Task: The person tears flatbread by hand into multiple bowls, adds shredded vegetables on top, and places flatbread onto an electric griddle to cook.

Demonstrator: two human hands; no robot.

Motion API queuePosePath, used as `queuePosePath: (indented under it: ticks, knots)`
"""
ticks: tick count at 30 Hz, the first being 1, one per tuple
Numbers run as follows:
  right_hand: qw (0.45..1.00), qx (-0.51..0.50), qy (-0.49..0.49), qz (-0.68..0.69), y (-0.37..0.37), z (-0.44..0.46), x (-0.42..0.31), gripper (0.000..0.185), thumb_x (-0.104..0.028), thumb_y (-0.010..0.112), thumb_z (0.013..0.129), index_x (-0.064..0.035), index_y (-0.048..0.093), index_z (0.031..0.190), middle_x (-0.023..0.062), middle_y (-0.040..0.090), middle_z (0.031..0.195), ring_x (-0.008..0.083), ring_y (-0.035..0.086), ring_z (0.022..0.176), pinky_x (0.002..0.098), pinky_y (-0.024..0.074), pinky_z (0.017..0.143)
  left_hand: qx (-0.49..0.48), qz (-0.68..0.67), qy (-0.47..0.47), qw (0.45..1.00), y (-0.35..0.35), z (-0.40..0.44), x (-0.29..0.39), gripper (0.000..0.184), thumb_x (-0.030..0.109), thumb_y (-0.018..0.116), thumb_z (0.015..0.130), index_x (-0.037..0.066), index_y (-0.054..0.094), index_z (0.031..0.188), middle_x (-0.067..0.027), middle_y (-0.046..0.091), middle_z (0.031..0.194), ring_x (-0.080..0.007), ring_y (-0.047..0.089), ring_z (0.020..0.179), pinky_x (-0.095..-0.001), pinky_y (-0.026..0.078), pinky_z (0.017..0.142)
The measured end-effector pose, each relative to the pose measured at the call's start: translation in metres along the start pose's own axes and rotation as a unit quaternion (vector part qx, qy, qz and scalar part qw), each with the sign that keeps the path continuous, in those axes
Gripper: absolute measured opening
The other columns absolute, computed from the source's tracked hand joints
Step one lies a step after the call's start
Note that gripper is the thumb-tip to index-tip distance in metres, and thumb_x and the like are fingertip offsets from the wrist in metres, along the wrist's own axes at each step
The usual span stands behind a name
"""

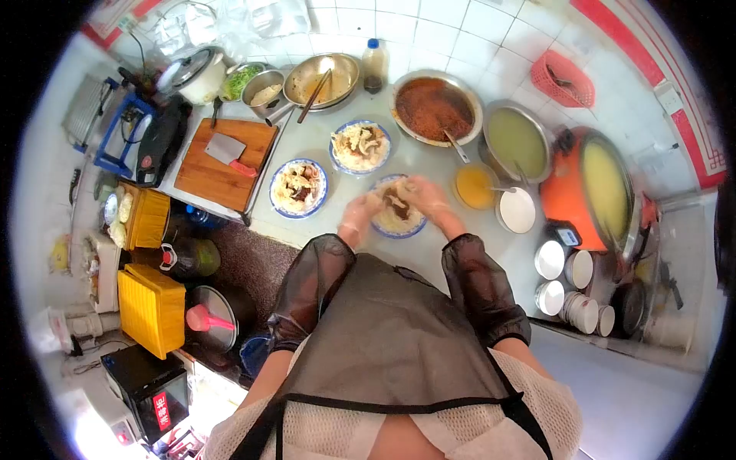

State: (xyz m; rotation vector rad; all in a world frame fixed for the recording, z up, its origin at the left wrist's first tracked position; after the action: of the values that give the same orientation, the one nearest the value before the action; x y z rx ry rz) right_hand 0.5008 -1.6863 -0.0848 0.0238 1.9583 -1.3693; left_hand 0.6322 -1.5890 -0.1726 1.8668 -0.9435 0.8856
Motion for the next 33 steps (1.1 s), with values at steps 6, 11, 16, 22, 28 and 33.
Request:
queuePosePath:
  ticks: [6,11,16,22,28,33]
  knots:
    - [0.975,-0.171,-0.012,0.137,0.033,-0.017,-0.036,0.041,-0.039,0.062,0.080,-0.0015,0.062,0.097,0.0151,0.064,0.099,0.0214,0.062,0.089,0.0332,0.0488,0.074,-0.016,0.220,0.029,0.975,-0.002,0.025,-0.026,0.024,0.005,0.055,0.087,-0.005,0.056,0.109,-0.0093,0.063,0.099,-0.0167,0.060,0.084,-0.0287,0.050,0.074]
    - [0.977,-0.085,0.099,0.167,0.049,-0.007,0.008,0.023,-0.025,0.058,0.082,-0.0023,0.062,0.086,0.0069,0.062,0.072,0.0132,0.059,0.058,0.0268,0.0477,0.053,0.038,0.398,0.066,0.914,-0.009,0.025,-0.017,0.019,0.004,0.060,0.083,-0.004,0.059,0.101,-0.0087,0.064,0.092,-0.0138,0.060,0.080,-0.0271,0.051,0.067]
    - [0.890,-0.068,0.125,0.432,0.026,-0.018,0.020,0.020,-0.023,0.062,0.078,-0.0040,0.061,0.083,0.0058,0.061,0.066,0.0129,0.056,0.051,0.0268,0.0470,0.051,0.054,0.079,0.025,0.995,-0.018,0.010,-0.015,0.019,0.005,0.061,0.082,-0.007,0.059,0.096,-0.0091,0.064,0.090,-0.0147,0.061,0.078,-0.0257,0.051,0.065]
    - [0.991,-0.003,0.013,0.135,0.017,-0.006,-0.010,0.028,-0.028,0.063,0.077,-0.0015,0.061,0.084,0.0129,0.061,0.071,0.0232,0.060,0.067,0.0348,0.0473,0.062,0.035,0.245,0.048,0.968,-0.019,0.019,-0.020,0.021,0.003,0.061,0.082,-0.009,0.059,0.099,-0.0106,0.064,0.091,-0.0172,0.062,0.080,-0.0249,0.051,0.066]
    - [0.992,-0.027,-0.009,0.119,0.032,0.011,0.009,0.032,-0.034,0.061,0.079,-0.0053,0.063,0.091,0.0139,0.063,0.084,0.0265,0.060,0.077,0.0363,0.0471,0.072,0.045,0.049,-0.015,0.998,-0.012,0.002,-0.012,0.021,0.008,0.057,0.085,-0.004,0.062,0.101,-0.0077,0.065,0.088,-0.0123,0.060,0.073,-0.0270,0.049,0.064]
    - [0.981,-0.064,-0.138,0.122,0.041,0.000,-0.032,0.030,-0.031,0.062,0.081,-0.0080,0.063,0.099,0.0093,0.064,0.079,0.0206,0.061,0.076,0.0326,0.0481,0.072,-0.049,0.385,0.052,0.920,0.026,0.002,0.000,0.025,0.012,0.054,0.087,0.000,0.063,0.107,-0.0073,0.065,0.084,-0.0126,0.059,0.068,-0.0274,0.048,0.063]
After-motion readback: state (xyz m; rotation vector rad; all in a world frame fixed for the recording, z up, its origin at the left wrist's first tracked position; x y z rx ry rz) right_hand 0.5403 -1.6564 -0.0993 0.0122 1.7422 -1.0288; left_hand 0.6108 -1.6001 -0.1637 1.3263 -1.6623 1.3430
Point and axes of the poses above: each hand's wrist, its own z-axis towards the middle knuckle, its own y-axis out of the palm, x = y × z, the point moved 10 cm from there along z, towards the middle knuckle
